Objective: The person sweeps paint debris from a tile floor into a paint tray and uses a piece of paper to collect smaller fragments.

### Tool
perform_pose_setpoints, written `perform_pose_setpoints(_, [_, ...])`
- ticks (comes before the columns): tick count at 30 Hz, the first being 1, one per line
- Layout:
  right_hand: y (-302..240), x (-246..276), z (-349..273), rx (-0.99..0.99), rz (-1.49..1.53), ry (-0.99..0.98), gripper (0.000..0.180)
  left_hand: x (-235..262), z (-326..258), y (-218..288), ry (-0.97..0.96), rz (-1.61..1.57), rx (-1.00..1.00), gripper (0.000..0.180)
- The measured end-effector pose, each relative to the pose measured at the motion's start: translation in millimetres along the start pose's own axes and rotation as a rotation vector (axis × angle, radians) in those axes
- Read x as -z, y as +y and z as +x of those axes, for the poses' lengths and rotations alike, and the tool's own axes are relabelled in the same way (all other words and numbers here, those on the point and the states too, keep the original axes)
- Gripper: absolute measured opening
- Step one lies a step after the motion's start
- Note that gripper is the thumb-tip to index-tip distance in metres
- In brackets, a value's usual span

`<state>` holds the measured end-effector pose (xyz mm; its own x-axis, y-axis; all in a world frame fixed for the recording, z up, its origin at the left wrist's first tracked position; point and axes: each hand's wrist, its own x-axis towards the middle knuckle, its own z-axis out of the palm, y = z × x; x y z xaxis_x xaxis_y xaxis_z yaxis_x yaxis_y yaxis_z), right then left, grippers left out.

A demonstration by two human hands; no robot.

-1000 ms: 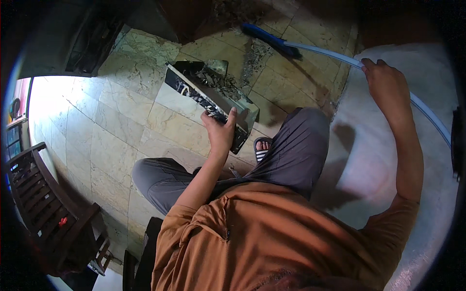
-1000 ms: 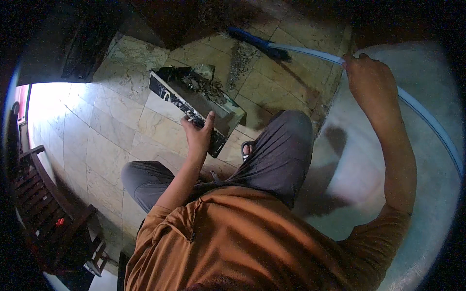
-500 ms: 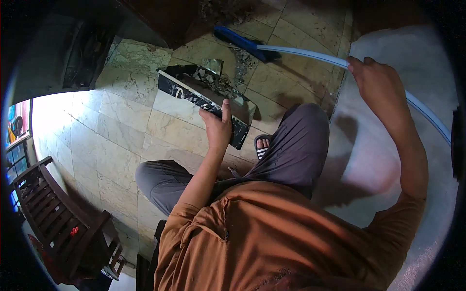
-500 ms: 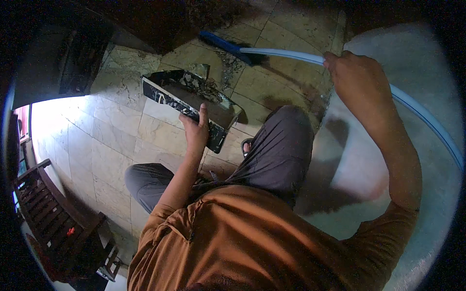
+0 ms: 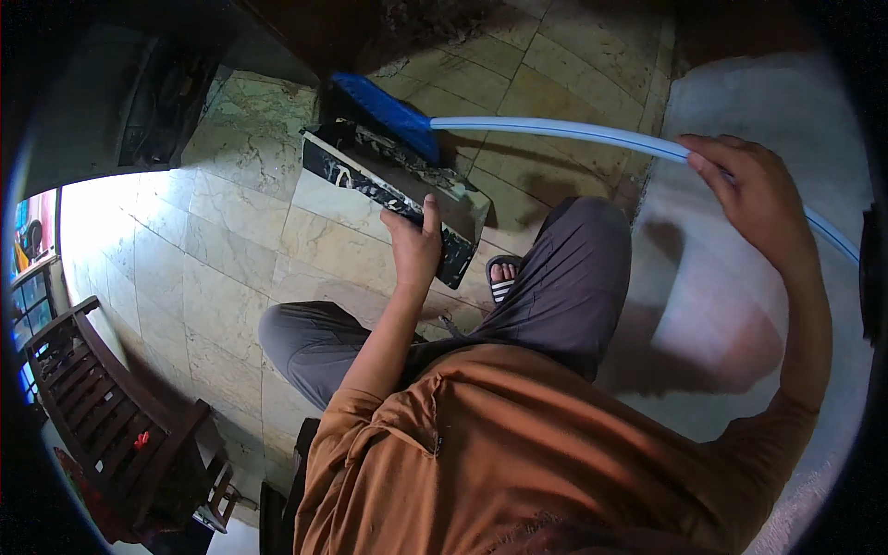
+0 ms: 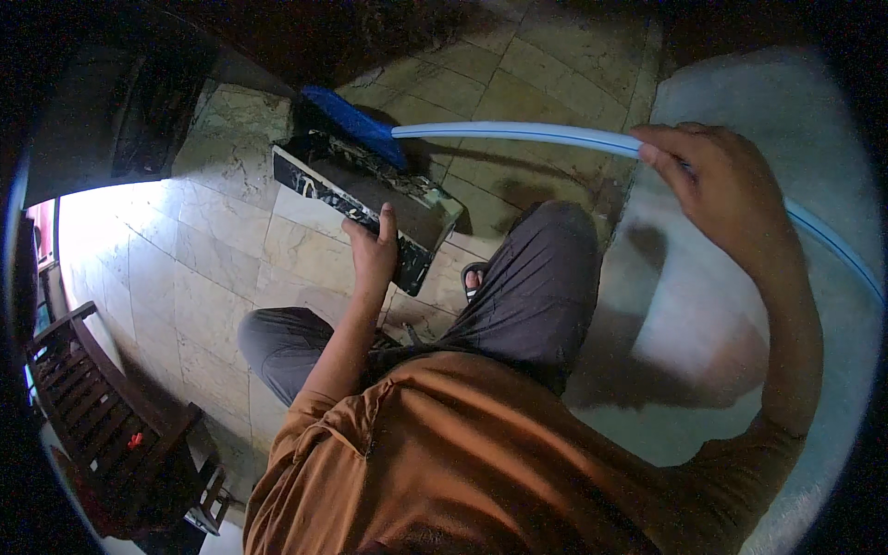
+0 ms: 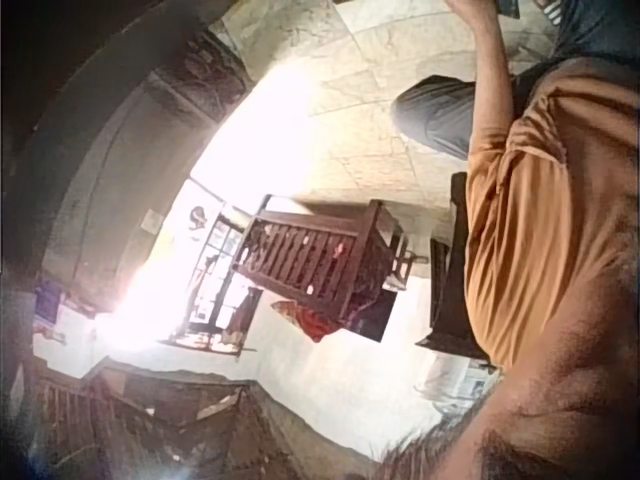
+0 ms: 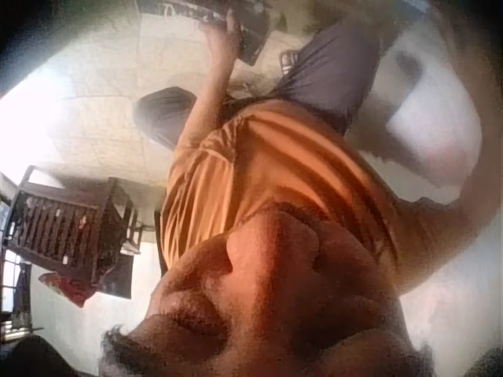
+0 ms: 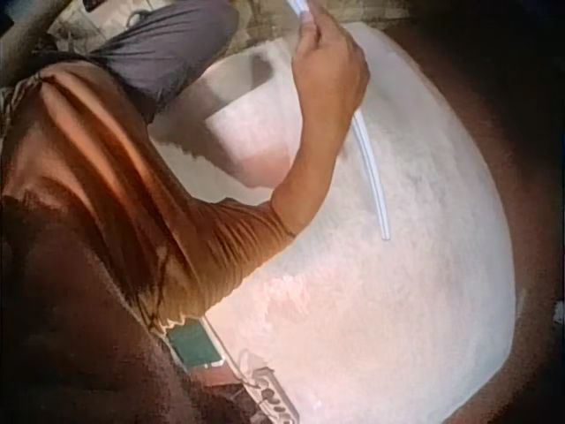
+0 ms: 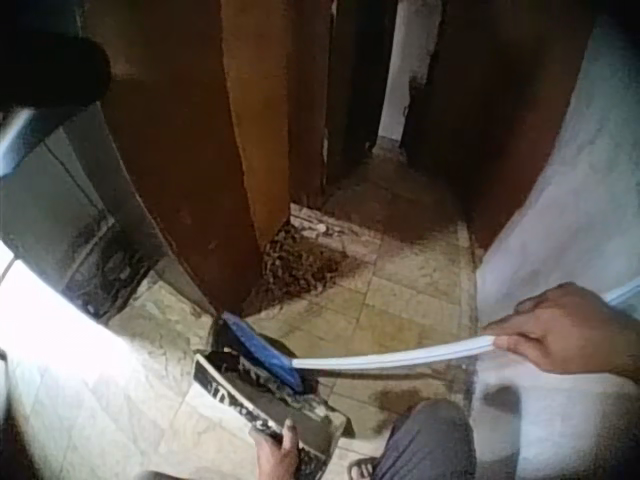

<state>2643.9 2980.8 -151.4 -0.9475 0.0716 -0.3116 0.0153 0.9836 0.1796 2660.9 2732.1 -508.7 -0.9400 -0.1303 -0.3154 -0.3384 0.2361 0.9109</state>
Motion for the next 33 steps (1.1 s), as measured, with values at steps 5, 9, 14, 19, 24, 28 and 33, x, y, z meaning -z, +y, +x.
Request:
perform_pose_setpoints(5, [31.8, 8.2, 3.8, -0.023, -0.019, 0.111, 0.030, -6.0, 7.2, -23.7, 0.038, -0.004, -0.031, 0.057])
perform_pose_setpoints(9, [36.3, -18.6, 25.3, -0.024, -0.171, 0.173, 0.030, -7.5, 8.1, -15.1, -0.025, -0.013, 0.022, 0.066])
perform_pose_setpoints(14, [1.2, -63.6, 50.2, 0.031, -0.219, 0.155, 0.028, -8.7, 12.6, -27.4, -0.021, 0.020, 0.050, 0.069])
perform_pose_setpoints(19, [-15.6, -75.8, 34.9, 0.123, -0.092, 0.100, 0.026, -11.4, 15.6, -48.6, -0.025, 0.024, 0.045, 0.062])
perform_pose_setpoints(24, [-18.9, -63.9, 18.4, 0.096, -0.008, 0.088, 0.024, -4.9, 16.7, -78.4, 0.003, -0.124, -0.003, 0.041])
perform_pose_setpoints(28, [-23.8, -75.0, 15.7, 0.039, 0.001, 0.044, 0.022, 5.0, 14.7, -118.4, -0.047, -0.206, 0.080, 0.035])
perform_pose_setpoints(33, [-18.3, -87.7, 12.8, 0.065, 0.002, 0.128, 0.022, 31.7, 17.3, -160.1, -0.095, -0.370, 0.314, 0.037])
